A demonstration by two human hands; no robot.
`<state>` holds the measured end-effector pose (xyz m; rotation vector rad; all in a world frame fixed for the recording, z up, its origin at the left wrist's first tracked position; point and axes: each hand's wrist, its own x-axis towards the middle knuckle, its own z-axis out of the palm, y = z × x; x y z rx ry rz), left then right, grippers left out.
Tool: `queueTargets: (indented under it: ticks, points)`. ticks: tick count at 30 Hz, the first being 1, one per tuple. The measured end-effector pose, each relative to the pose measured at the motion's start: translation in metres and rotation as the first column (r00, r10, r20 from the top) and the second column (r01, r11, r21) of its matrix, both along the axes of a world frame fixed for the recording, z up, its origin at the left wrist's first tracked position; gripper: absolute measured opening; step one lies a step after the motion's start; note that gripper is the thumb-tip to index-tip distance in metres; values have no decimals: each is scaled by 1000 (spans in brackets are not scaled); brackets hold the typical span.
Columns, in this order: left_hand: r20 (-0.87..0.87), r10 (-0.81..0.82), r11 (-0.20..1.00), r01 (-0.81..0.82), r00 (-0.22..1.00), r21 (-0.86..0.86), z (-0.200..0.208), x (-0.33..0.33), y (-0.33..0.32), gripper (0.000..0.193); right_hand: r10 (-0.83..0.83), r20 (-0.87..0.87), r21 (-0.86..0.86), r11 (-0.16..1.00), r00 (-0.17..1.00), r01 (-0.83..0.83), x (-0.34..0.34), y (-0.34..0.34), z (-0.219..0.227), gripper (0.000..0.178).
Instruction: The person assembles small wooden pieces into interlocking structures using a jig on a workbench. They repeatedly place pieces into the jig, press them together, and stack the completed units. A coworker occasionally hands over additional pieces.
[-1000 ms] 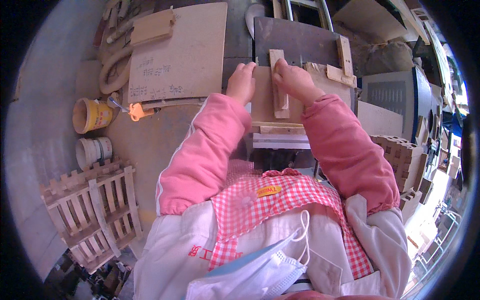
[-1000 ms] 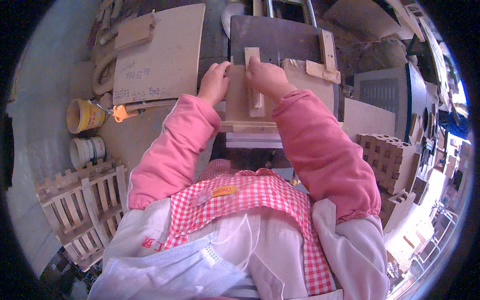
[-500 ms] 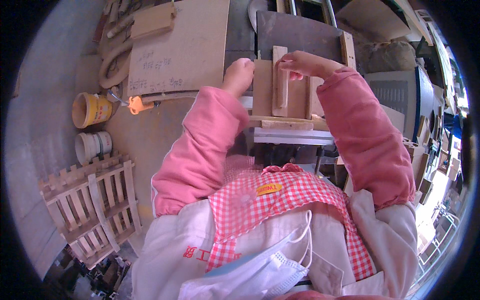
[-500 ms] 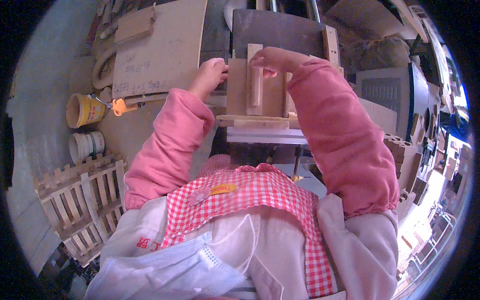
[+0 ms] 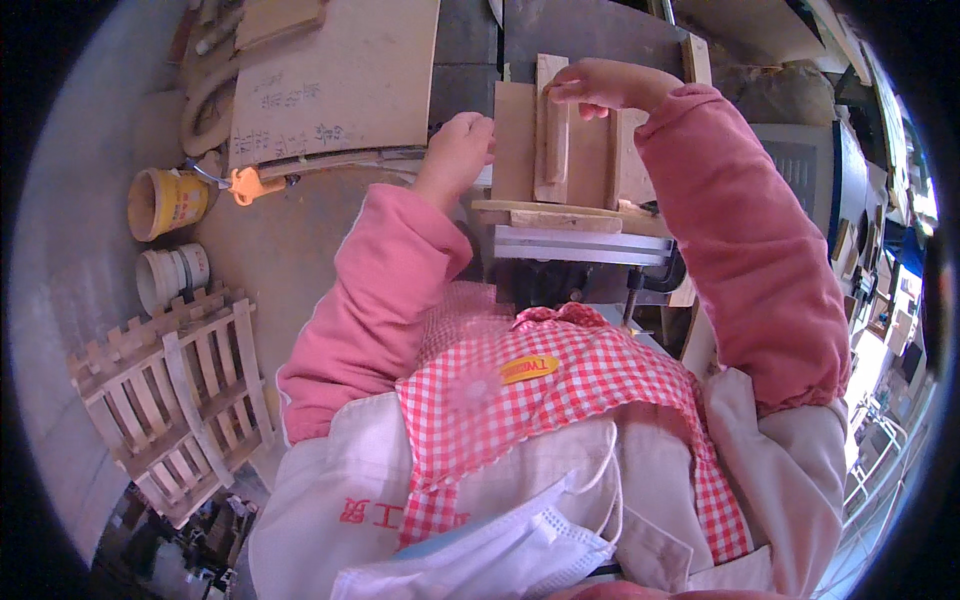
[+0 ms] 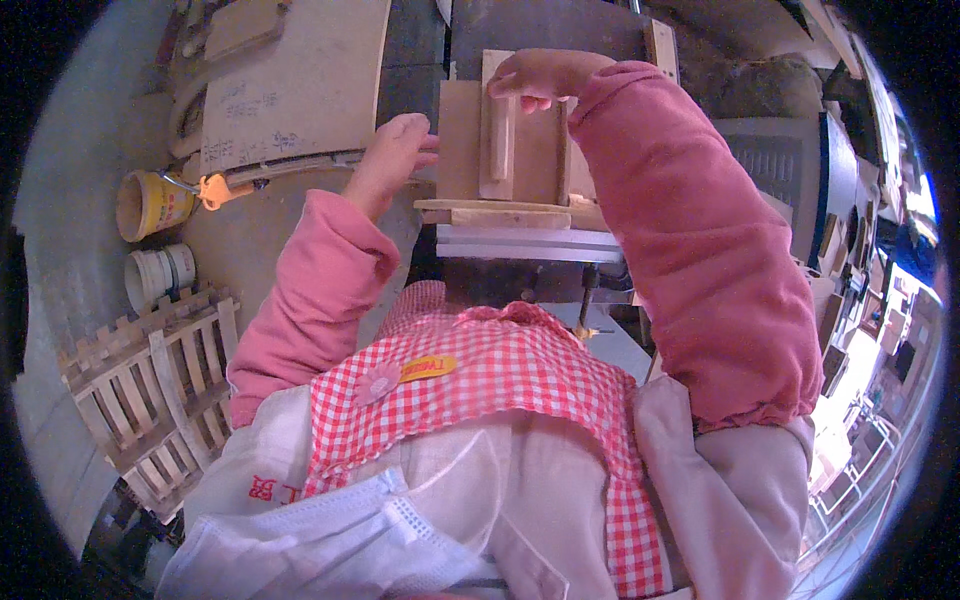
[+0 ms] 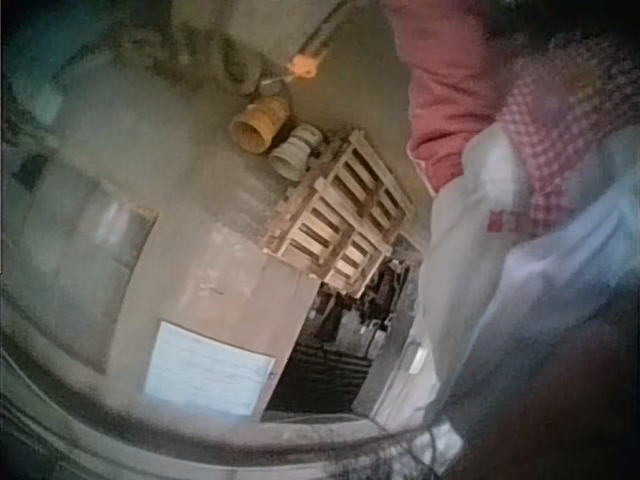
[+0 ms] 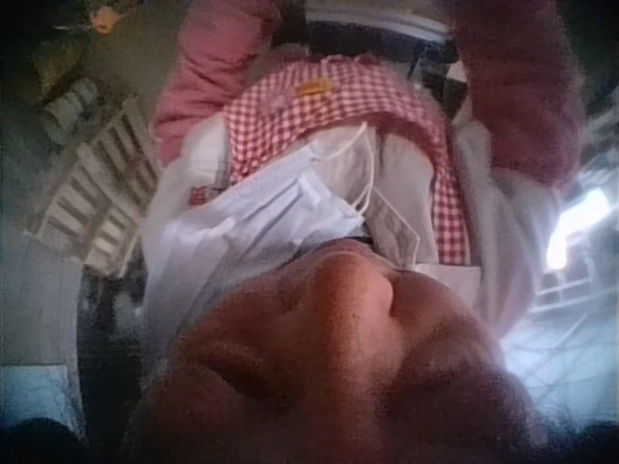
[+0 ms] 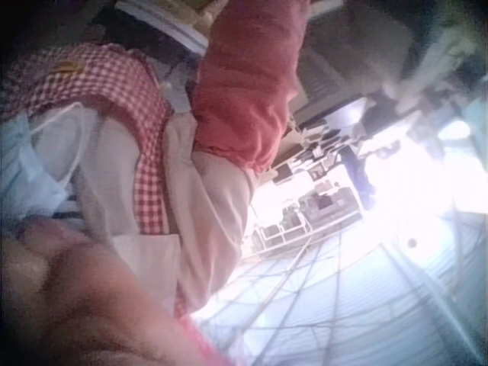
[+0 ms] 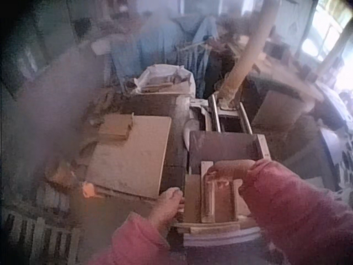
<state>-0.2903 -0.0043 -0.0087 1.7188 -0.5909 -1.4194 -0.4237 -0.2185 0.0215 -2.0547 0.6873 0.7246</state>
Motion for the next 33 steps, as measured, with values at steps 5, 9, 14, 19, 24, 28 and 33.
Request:
queueTargets:
  ticks: [5, 9, 14, 19, 24, 28, 33]
  points:
    - [-127, 90, 994, -96, 988, -42, 8, -5, 12, 57, -15, -27, -23, 1000, 1000, 15, 1, 0, -1, 43]
    - [-102, 80, 996, -83, 992, -21, 7, -10, 28, 44, -32, -15, -17, 999, 999, 32, 1, 0, -4, 41]
    - [-90, 107, 993, -111, 990, -48, 1, -17, 33, 42, -140, 45, 67, 988, 989, 137, -4, 7, -9, 39]
    - [-165, 188, 979, -198, 968, -45, -1, -19, 38, 35, -139, 110, 38, 990, 984, 135, -7, 16, -8, 38]
    - [-207, 22, 997, -37, 978, -68, -7, -12, 50, 51, -143, 132, 43, 989, 981, 138, -5, 17, -10, 38]
    - [-93, -31, 991, 18, 995, -133, -16, -13, 52, 48, -202, 120, 15, 979, 972, 202, -5, 19, -13, 39]
    - [-45, -73, 996, 71, 996, -47, -18, -10, 52, 48, -152, 154, -244, 951, 976, 187, -14, 47, -19, 36]
